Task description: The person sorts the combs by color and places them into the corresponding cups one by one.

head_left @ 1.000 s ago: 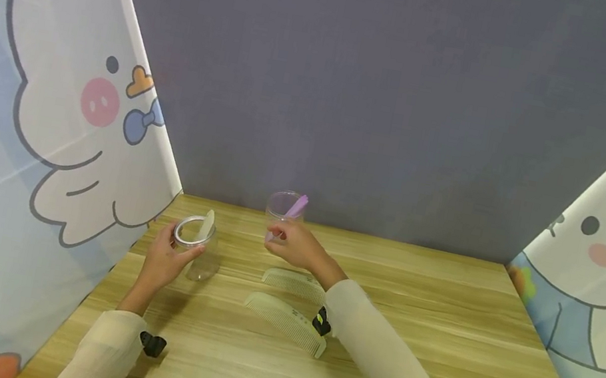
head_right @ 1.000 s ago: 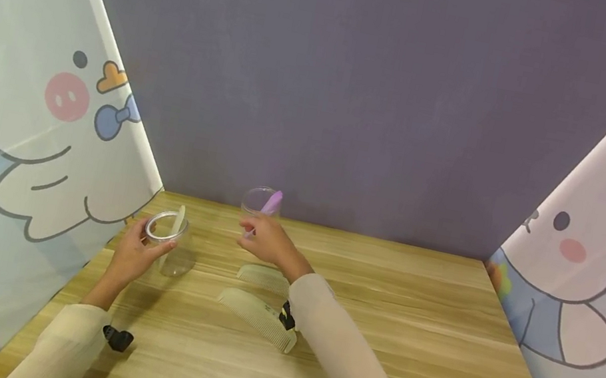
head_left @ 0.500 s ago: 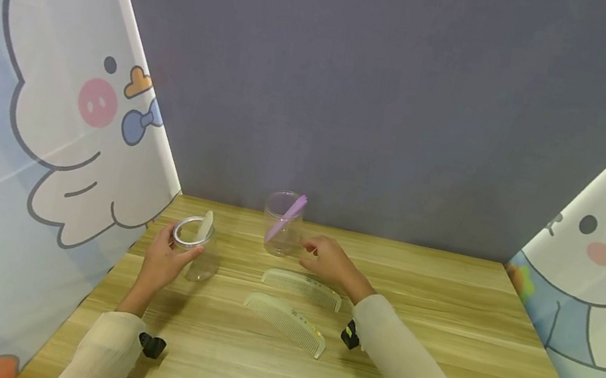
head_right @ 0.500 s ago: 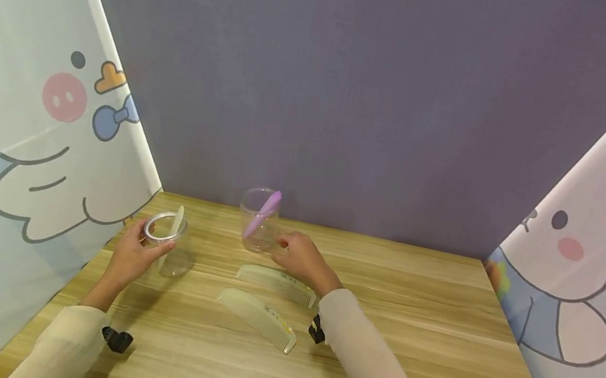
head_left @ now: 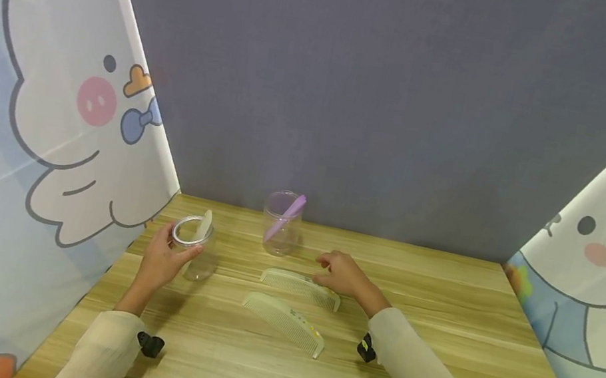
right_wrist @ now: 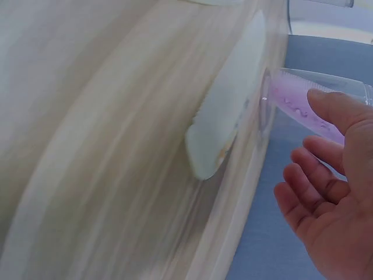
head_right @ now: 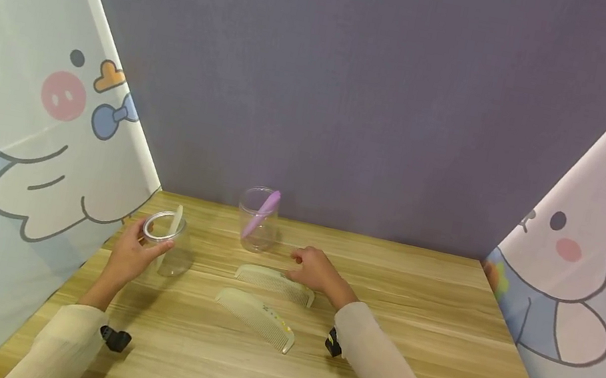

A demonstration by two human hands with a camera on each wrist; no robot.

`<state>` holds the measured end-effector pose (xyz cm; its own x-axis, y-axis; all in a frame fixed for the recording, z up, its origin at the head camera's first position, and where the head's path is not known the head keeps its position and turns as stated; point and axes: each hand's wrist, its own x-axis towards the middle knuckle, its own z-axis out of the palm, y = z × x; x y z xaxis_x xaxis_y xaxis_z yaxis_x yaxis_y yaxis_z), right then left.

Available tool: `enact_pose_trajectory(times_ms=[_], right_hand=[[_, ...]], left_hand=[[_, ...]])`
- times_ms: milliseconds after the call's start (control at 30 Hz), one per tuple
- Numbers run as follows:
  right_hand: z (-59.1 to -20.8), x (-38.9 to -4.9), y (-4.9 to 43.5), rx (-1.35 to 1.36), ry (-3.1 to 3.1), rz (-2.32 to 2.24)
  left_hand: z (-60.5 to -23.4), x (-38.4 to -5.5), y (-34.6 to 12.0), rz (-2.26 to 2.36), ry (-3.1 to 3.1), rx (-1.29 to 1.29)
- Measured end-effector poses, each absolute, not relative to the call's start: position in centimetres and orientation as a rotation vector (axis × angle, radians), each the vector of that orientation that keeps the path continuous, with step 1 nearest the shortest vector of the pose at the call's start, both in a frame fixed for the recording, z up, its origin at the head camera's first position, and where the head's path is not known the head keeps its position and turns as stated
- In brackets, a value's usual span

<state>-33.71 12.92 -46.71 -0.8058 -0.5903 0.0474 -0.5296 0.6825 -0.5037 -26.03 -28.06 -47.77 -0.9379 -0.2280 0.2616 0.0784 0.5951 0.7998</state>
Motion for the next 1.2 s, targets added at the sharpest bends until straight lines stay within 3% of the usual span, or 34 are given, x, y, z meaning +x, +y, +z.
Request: enact_pose_trajectory(times_ms=[1200], right_hand=[[-50.4, -31.7, 15.6, -0.838, 2.821, -0.556]], left_hand=[[-47.9, -26.1, -28.2, -1.292, -2.468, 0.128]])
